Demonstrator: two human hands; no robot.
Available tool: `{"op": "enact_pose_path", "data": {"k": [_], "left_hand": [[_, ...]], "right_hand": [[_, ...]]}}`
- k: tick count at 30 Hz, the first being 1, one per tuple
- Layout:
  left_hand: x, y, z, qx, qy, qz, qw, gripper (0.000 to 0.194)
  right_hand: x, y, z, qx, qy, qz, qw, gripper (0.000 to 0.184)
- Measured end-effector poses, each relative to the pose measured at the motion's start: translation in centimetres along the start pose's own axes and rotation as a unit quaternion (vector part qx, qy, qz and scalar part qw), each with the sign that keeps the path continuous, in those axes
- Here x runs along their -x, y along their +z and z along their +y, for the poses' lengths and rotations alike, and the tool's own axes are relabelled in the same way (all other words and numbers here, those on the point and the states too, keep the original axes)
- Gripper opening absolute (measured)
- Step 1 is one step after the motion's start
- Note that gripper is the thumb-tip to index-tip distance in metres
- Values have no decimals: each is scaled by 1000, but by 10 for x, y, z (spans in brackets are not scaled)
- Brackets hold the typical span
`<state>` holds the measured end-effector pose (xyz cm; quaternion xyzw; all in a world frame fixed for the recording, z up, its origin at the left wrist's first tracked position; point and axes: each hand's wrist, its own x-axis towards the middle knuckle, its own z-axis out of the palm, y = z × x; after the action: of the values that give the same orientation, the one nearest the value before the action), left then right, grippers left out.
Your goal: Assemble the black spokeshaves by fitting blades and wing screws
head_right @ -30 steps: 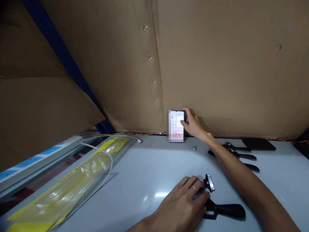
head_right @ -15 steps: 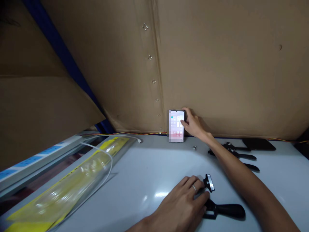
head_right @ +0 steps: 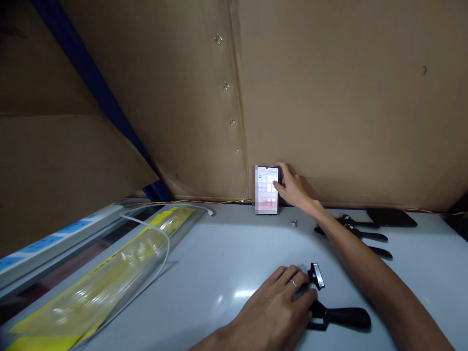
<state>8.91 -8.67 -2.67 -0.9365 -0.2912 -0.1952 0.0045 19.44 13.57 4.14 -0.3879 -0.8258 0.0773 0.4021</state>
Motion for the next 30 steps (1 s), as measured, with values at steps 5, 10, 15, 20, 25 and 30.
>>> {"op": "enact_pose_path", "data": {"k": [5,10,15,20,25,30], "left_hand": [[0,-2,1,2,-1,-2,1000,11],[0,-3,1,-1,-2,-3,1000,11],[0,-1,1,-3,0,0,1000,10],[0,0,0,-2,-1,5,1000,10],[1,1,0,6,-2,5,1000,11],[0,1,0,5,-2,2,1000,11]], "right_hand": [[0,1,1,2,-1,2,1000,51],[0,1,1,-1,-1,1,1000,50],[0,0,-1,-4,3,-1,1000,50],[0,-1,-2,-4,4,-2,1000,50],[0,-1,-1,-2,5,-3,1000,50],[0,-1,-2,-3,7,-5,1000,50]]}}
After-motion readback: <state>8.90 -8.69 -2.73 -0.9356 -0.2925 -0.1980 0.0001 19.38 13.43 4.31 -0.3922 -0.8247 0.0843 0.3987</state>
